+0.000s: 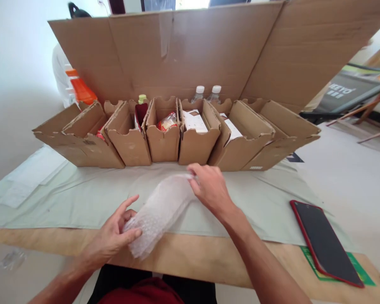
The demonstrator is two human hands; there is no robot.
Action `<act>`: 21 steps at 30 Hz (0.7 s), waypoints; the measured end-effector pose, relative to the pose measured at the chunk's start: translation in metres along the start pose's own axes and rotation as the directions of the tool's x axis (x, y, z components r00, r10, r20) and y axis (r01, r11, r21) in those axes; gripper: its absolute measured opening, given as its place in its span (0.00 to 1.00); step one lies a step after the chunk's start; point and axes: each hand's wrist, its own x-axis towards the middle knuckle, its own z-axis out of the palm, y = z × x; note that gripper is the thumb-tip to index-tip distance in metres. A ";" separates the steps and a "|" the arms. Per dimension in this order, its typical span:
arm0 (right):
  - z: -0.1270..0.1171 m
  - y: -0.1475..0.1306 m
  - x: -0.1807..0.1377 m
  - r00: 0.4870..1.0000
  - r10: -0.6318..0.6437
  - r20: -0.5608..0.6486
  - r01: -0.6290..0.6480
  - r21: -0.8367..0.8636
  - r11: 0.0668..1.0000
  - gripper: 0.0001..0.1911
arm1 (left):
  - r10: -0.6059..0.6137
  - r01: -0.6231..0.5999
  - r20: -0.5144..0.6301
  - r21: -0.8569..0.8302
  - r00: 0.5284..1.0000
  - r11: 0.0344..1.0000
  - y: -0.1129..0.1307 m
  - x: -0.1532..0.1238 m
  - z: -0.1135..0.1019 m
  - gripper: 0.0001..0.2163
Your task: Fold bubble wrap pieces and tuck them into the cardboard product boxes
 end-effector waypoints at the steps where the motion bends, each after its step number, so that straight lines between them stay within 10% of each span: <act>1: 0.003 -0.005 0.013 1.000 0.000 0.007 0.000 0.015 1.000 0.14 | -0.039 0.037 -0.012 -0.134 0.999 0.990 -0.004 -0.008 0.005 0.46; 5: 0.010 -0.018 0.020 1.000 -0.021 0.023 0.017 0.128 0.992 0.24 | -0.176 0.135 -0.056 -0.427 0.983 0.894 -0.017 -0.030 0.014 0.48; 14: 0.011 -0.082 -0.124 0.926 -0.297 0.232 0.244 0.232 0.942 0.38 | -0.249 0.236 0.026 -0.425 0.968 0.874 -0.015 -0.027 0.000 0.26; 18: 0.047 -0.109 -0.126 0.977 -0.212 0.023 0.195 0.313 0.929 0.21 | -0.123 0.124 0.015 -0.122 0.992 0.985 -0.015 -0.033 -0.004 0.25; 21: 0.051 -0.108 -0.116 0.998 -0.066 -0.018 0.068 0.419 0.905 0.13 | 0.189 -0.158 -0.067 0.321 0.980 0.934 -0.018 -0.037 -0.009 0.32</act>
